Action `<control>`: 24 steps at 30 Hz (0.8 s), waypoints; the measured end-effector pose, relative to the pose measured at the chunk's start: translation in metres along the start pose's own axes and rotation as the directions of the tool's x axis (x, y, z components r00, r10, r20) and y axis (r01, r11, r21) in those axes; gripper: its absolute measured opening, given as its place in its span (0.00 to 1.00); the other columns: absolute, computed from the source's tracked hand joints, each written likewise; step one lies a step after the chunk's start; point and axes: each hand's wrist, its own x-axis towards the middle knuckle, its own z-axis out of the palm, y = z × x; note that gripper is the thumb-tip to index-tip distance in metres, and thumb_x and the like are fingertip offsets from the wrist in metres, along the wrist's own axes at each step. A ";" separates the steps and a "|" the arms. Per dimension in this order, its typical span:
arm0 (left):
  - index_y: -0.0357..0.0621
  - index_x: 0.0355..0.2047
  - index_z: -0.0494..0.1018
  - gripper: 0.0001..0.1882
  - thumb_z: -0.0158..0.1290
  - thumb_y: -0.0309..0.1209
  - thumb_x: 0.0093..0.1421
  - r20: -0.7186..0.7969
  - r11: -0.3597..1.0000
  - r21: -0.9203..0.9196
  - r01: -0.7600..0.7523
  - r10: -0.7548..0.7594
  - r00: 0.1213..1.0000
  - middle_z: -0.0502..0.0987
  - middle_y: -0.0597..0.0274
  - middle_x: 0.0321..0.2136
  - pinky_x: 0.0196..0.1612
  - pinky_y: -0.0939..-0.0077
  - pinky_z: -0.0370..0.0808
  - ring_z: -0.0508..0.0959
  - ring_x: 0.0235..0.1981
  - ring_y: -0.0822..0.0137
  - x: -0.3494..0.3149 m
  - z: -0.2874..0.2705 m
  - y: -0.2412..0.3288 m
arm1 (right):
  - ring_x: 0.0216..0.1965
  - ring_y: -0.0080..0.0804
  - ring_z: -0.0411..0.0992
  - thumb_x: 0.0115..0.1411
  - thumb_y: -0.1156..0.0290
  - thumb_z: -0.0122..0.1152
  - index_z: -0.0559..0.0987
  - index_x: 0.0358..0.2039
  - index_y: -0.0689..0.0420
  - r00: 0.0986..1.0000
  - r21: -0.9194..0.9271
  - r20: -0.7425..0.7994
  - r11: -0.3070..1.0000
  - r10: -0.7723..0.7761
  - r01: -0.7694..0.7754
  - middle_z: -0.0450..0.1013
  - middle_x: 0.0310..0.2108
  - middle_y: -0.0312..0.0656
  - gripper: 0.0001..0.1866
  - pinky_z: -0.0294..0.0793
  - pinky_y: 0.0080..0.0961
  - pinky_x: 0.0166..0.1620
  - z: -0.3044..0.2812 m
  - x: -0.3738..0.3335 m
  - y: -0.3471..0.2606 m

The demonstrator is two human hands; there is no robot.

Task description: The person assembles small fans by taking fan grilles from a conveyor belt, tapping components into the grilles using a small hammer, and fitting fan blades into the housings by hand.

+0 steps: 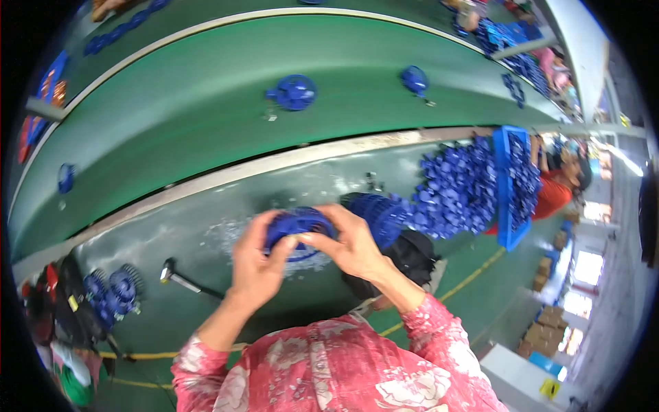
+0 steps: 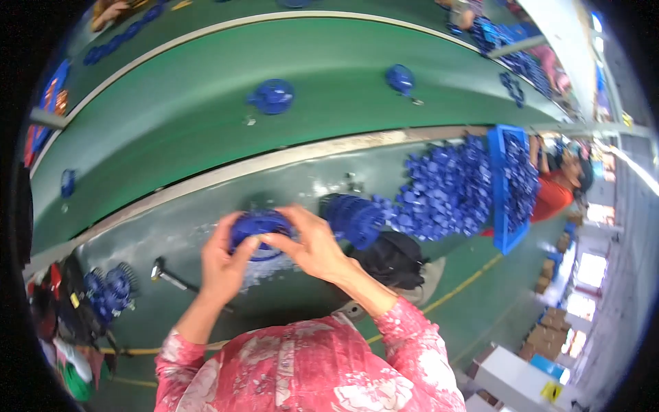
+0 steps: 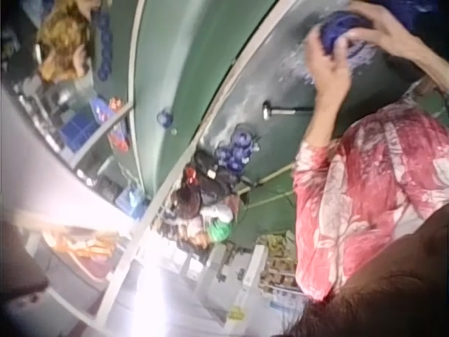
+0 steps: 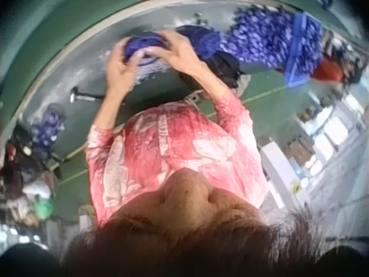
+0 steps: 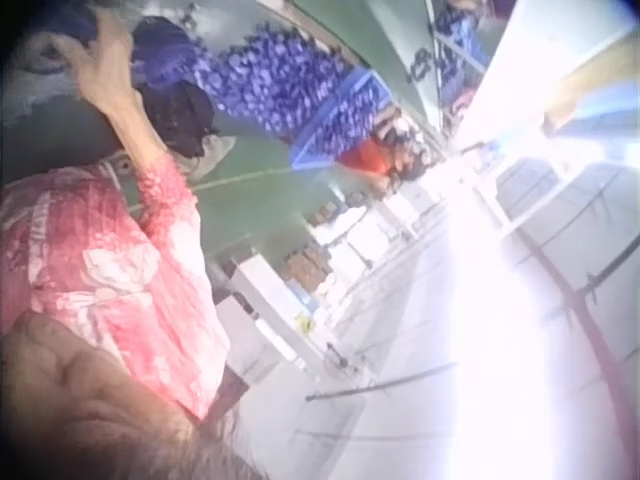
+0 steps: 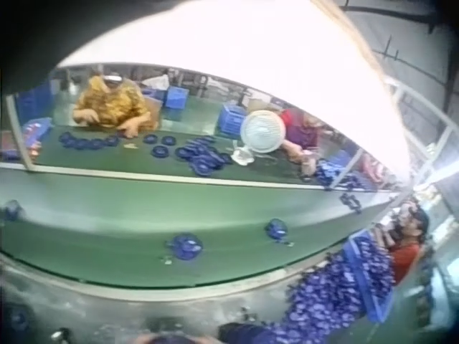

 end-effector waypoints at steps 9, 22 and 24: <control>0.38 0.55 0.69 0.23 0.59 0.30 0.61 -0.425 0.999 0.033 0.028 -0.012 0.905 0.77 0.63 0.42 0.48 0.77 0.70 0.74 0.42 0.72 0.173 -0.131 -0.075 | 0.31 0.22 0.71 0.63 0.69 0.61 0.82 0.38 0.62 0.652 -0.192 -0.746 0.892 0.139 -0.409 0.78 0.30 0.36 0.09 0.71 0.23 0.37 -0.169 -0.043 0.134; 0.42 0.47 0.72 0.19 0.59 0.29 0.55 -0.170 0.526 0.809 -0.261 0.635 0.753 0.75 0.52 0.45 0.55 0.57 0.66 0.72 0.50 0.49 0.168 -0.047 -0.061 | 0.46 0.44 0.70 0.58 0.57 0.64 0.80 0.41 0.56 0.782 -0.781 -0.622 0.108 -0.048 -0.615 0.74 0.44 0.44 0.17 0.68 0.42 0.47 -0.206 -0.016 0.213; 0.43 0.43 0.72 0.14 0.57 0.29 0.57 0.076 0.619 0.651 -0.439 0.523 0.849 0.75 0.52 0.42 0.55 0.58 0.66 0.72 0.49 0.50 0.129 0.005 -0.046 | 0.43 0.43 0.71 0.60 0.59 0.62 0.81 0.37 0.55 0.751 -0.780 -0.625 0.210 -0.214 -0.590 0.74 0.41 0.44 0.13 0.68 0.41 0.45 -0.210 -0.018 0.218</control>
